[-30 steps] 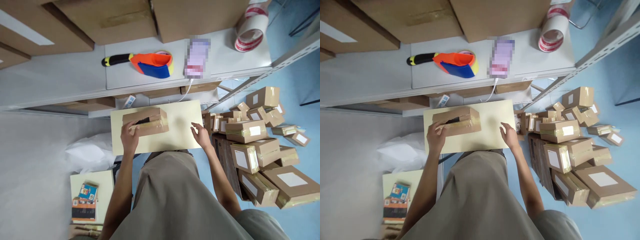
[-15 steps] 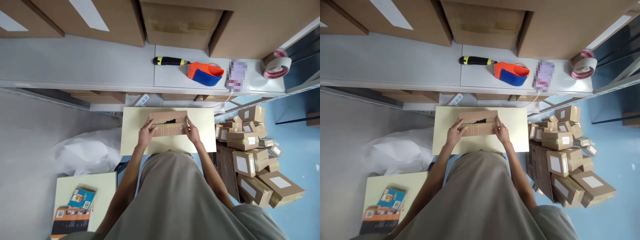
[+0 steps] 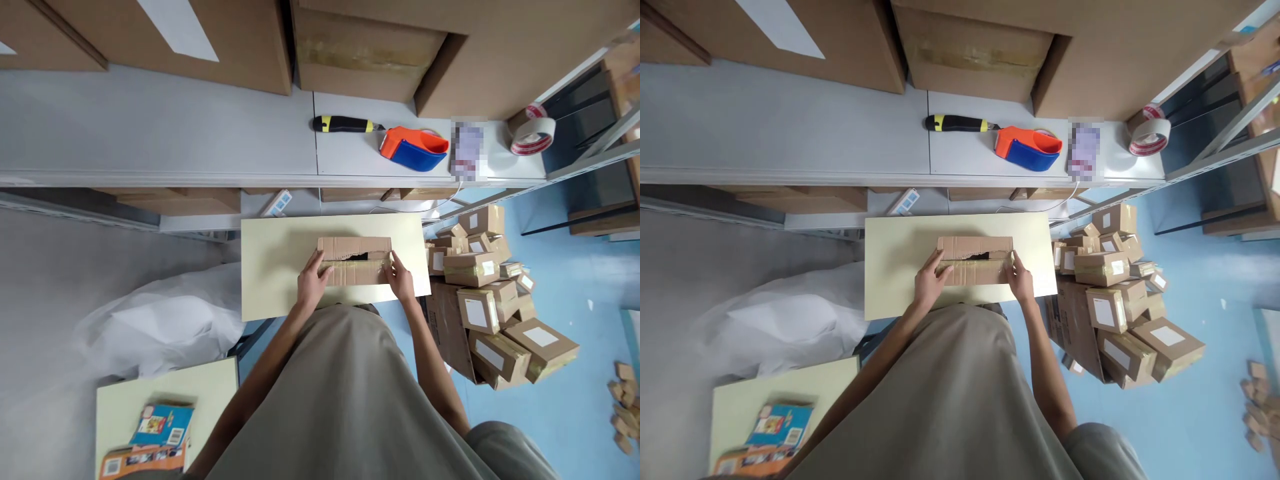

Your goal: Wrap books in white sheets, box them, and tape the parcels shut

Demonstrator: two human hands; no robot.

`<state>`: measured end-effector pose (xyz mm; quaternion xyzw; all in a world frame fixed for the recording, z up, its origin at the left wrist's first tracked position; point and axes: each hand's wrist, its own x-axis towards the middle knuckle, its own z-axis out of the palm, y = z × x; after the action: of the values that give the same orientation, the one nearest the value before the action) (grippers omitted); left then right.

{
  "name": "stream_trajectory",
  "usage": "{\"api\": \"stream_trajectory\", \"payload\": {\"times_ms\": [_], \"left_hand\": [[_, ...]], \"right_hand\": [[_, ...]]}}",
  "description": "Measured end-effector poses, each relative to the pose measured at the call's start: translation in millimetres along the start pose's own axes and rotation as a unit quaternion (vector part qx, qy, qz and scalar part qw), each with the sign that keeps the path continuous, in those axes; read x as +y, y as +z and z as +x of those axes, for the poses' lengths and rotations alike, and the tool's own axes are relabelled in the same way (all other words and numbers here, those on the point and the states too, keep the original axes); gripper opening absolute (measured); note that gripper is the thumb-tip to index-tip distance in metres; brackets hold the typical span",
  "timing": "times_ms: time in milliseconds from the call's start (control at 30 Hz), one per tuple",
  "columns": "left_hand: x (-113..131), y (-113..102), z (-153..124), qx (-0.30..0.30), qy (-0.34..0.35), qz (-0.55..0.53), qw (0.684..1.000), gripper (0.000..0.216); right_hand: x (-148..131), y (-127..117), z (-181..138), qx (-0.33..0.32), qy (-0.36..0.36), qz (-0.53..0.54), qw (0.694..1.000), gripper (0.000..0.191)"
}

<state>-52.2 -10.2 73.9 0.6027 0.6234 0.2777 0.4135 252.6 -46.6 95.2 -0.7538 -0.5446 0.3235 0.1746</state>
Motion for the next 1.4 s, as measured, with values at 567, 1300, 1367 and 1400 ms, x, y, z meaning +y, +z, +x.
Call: {"api": "stream_trajectory", "payload": {"times_ms": [567, 1300, 1367, 1400], "left_hand": [[37.1, 39.9, -10.2, 0.069, -0.003, 0.070, 0.995, 0.044], [235.4, 12.1, 61.5, 0.253, 0.267, -0.018, 0.930, 0.023], [221.9, 16.4, 49.5, 0.249, 0.238, -0.031, 0.938, 0.023], [216.0, 18.5, 42.4, 0.246, 0.225, -0.042, 0.942, 0.022]], "right_hand": [[35.8, -49.8, 24.5, -0.058, -0.051, -0.002, 0.997, 0.060], [-154.7, -161.4, 188.7, 0.155, -0.264, -0.233, 0.923, 0.032], [-147.8, -161.6, 162.7, 0.130, -0.270, -0.175, 0.938, 0.032], [-144.1, -160.5, 146.1, 0.109, -0.269, -0.128, 0.948, 0.034]]}}
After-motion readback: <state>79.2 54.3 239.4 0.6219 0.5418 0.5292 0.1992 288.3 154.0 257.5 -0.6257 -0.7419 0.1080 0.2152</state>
